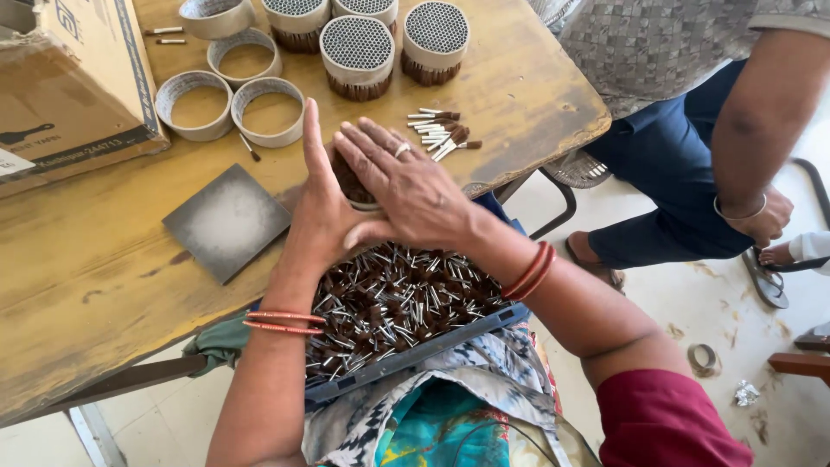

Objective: The person takes tufts of brown bristles from a blue bin, presses them into metal ferrules, and dips the bristle ends into a white powder in a small bowl. The person then places the assembled brushes bristle-up into a round holder on the workbench and handles small white brush handles laid on the table.

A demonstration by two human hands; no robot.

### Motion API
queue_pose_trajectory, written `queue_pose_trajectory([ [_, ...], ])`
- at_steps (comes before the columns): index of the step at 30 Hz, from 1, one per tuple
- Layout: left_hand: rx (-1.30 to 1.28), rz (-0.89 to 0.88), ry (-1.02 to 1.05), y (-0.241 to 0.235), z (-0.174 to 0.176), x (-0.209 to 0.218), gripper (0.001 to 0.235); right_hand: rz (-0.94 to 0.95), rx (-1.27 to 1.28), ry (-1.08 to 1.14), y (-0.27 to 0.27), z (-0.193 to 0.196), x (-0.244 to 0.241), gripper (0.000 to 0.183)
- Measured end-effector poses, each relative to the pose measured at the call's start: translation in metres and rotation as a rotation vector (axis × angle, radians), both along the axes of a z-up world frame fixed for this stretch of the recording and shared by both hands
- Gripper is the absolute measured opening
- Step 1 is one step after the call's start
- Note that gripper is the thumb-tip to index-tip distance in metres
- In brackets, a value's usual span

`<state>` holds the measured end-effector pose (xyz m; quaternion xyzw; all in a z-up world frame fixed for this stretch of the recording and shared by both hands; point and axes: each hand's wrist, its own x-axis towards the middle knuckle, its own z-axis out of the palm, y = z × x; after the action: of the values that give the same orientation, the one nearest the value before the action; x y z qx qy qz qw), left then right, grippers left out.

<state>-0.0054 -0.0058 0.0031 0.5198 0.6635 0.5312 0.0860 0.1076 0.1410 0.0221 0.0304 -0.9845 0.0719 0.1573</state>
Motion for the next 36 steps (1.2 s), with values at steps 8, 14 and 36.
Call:
queue_pose_trajectory([
  [8, 0.036, -0.06, -0.066, 0.0, -0.001, 0.007, 0.15, 0.042, -0.109, 0.099, 0.015, 0.004, 0.003, 0.106],
  [14, -0.001, 0.005, -0.13, -0.01, 0.0, -0.007, 0.137, 0.107, -0.769, 0.058, 0.035, 0.021, 0.022, 0.102],
  [36, -0.111, 0.094, 0.071, -0.03, 0.018, 0.002, 0.091, 0.078, -0.79, -0.124, 0.018, 0.019, 0.013, 0.108],
])
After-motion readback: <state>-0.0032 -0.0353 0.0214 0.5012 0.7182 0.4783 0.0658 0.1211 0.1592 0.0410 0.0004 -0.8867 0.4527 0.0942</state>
